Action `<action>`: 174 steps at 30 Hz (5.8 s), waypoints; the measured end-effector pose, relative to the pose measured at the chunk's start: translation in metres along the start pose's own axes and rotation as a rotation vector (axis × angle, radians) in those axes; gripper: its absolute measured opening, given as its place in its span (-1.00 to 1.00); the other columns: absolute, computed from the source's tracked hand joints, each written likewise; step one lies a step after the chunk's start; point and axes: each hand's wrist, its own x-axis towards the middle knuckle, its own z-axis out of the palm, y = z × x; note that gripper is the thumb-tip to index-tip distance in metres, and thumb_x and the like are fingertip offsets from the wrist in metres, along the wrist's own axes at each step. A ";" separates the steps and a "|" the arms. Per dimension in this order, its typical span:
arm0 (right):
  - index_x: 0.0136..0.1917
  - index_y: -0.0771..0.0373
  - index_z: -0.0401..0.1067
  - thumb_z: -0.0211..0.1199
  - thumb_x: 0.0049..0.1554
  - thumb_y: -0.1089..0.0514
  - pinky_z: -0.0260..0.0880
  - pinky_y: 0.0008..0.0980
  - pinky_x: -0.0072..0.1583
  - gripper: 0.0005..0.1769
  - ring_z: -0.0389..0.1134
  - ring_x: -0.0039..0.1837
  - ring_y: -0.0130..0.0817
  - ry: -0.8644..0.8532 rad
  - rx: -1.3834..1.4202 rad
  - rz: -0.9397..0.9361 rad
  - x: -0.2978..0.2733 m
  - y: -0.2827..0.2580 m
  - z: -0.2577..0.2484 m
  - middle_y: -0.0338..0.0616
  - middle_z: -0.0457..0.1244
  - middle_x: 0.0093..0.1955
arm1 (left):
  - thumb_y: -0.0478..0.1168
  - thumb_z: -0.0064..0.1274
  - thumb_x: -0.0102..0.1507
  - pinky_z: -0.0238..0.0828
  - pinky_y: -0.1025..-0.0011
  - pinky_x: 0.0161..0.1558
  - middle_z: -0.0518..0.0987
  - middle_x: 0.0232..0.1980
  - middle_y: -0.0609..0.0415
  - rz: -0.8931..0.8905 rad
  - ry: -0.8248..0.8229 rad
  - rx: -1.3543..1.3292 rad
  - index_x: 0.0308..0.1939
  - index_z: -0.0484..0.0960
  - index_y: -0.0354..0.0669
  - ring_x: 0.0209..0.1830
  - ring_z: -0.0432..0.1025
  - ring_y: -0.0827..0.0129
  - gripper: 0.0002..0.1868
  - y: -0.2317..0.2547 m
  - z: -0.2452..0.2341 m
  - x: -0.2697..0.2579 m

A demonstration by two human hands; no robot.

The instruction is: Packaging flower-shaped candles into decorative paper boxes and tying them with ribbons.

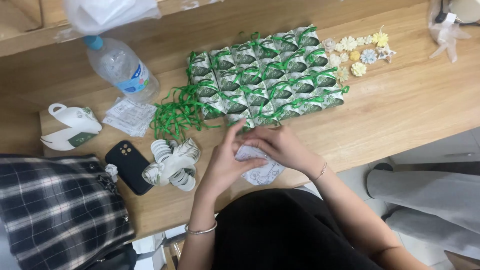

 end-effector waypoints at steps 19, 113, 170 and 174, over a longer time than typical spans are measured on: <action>0.00 0.41 0.55 0.39 0.17 0.28 0.45 -0.44 -0.15 -0.85 0.42 -0.20 -0.50 0.164 0.433 0.556 -0.029 0.011 0.062 -0.14 0.44 -0.20 | -0.19 0.36 0.15 0.50 0.41 -0.20 0.68 -0.17 -0.13 -0.131 0.528 -0.136 0.32 0.41 -0.28 -0.24 0.55 0.31 -0.28 -0.057 -0.024 -0.054; 0.27 -0.02 0.43 0.34 0.05 0.11 0.43 -0.07 -0.22 -0.52 0.45 -0.24 -0.08 -0.156 -0.825 0.230 0.008 0.161 0.104 -0.10 0.37 -0.31 | -0.33 0.12 0.25 0.50 0.28 0.07 0.67 -0.06 0.04 0.176 0.393 0.336 -0.13 0.60 -0.20 0.00 0.60 0.16 -0.88 -0.092 -0.038 -0.067; -0.10 0.24 0.46 0.39 0.08 0.23 0.29 -0.20 0.15 -0.86 0.31 0.08 -0.12 0.058 -0.189 -0.020 0.010 -0.029 0.033 -0.14 0.34 -0.04 | -0.09 0.46 -0.01 0.45 0.15 0.18 0.50 0.29 -0.14 0.290 0.379 0.439 0.39 0.28 -0.13 0.26 0.46 -0.02 -0.04 -0.041 -0.017 -0.044; -0.11 0.27 0.38 0.33 0.05 0.27 0.29 -0.22 0.17 -0.83 0.28 0.08 -0.12 -0.020 -0.158 -0.046 0.008 -0.023 0.034 -0.09 0.28 -0.02 | -0.12 0.43 -0.02 0.44 0.11 0.15 0.48 0.31 -0.14 0.228 0.389 0.529 0.36 0.29 -0.14 0.26 0.44 -0.08 -0.07 -0.050 -0.024 -0.045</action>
